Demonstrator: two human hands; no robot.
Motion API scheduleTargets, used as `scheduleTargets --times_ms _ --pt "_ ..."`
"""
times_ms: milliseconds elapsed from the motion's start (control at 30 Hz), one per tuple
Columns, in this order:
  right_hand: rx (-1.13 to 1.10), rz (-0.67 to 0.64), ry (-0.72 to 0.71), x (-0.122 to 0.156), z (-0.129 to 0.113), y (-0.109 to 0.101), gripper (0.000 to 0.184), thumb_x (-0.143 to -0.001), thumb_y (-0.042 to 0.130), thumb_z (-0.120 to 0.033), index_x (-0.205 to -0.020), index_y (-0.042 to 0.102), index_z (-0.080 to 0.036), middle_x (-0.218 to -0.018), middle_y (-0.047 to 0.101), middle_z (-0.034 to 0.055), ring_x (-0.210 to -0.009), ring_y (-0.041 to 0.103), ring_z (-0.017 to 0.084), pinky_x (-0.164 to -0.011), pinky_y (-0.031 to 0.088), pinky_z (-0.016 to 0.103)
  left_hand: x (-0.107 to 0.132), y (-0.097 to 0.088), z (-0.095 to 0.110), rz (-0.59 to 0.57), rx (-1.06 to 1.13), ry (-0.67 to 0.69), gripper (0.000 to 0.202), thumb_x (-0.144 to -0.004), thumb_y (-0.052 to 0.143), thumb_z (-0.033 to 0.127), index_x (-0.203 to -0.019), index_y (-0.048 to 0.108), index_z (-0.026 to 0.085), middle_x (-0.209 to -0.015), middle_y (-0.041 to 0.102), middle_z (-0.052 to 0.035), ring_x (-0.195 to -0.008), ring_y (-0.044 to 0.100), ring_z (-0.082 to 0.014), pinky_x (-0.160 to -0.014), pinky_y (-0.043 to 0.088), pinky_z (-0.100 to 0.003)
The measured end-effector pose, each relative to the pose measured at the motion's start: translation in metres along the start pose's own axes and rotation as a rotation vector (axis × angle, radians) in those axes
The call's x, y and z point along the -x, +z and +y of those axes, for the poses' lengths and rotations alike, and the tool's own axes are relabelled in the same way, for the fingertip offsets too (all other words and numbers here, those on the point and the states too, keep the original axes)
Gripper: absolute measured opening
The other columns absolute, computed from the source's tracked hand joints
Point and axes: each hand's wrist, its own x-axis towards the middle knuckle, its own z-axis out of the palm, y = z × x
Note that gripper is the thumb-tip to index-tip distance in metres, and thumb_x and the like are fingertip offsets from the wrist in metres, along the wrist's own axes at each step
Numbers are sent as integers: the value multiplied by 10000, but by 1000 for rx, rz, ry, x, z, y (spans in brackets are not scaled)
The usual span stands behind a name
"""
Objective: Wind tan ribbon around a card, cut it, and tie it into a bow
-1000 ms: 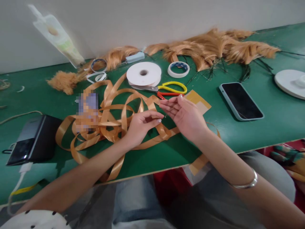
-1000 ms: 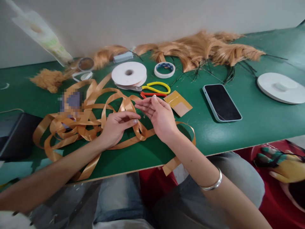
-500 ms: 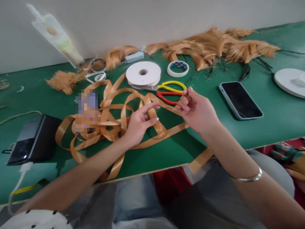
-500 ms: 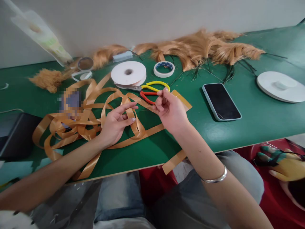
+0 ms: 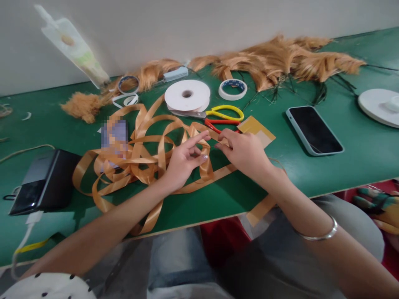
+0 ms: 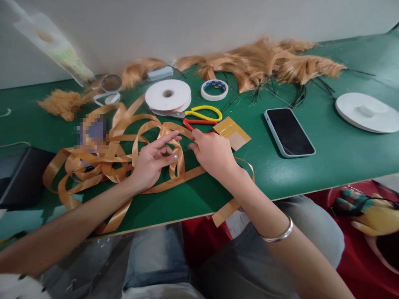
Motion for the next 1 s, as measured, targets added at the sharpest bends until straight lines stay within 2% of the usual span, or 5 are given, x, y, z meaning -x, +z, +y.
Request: scheduleTargets --times_ms 67,200,433,733,1000 --pt "-18 21 -9 1 -2 0 196 -848 502 -306 -922 634 -180 -676 634 39 -600 539 165 -552 261 256 0 -1 -1 -10 -23 0 536 -683 652 106 -1185 602 290 -1091 611 -14 -606 442 -46 -577 431 -195" --pt "-44 54 -34 2 -4 1 204 -860 469 -281 -838 637 -167 -640 618 36 -573 514 148 -554 258 249 0 -2 -3 -51 -90 -1 441 -721 648 154 -1142 642 285 -834 635 -2 -613 444 -79 -578 414 -215" --pt "-25 78 -66 2 -4 4 232 -845 463 -277 -723 611 -148 -591 552 34 -523 429 121 -522 216 245 0 -3 -5 -46 -137 51 424 -728 643 142 -1117 655 308 -1015 608 -10 -720 443 -94 -660 407 -221" --pt "-18 23 -86 3 -6 3 268 -801 449 -248 -553 495 -157 -503 382 -11 -498 248 90 -508 185 246 -1 -4 -9 95 -101 88 435 -707 665 152 -1114 659 305 -773 528 4 -664 406 -95 -620 405 -217" --pt "-39 -116 -235 3 -8 3 286 -831 421 -239 -578 526 -154 -559 480 11 -531 298 95 -530 184 257 -1 -4 -9 135 -50 74 436 -684 675 133 -1091 670 292 -815 587 14 -676 439 -81 -645 422 -204"
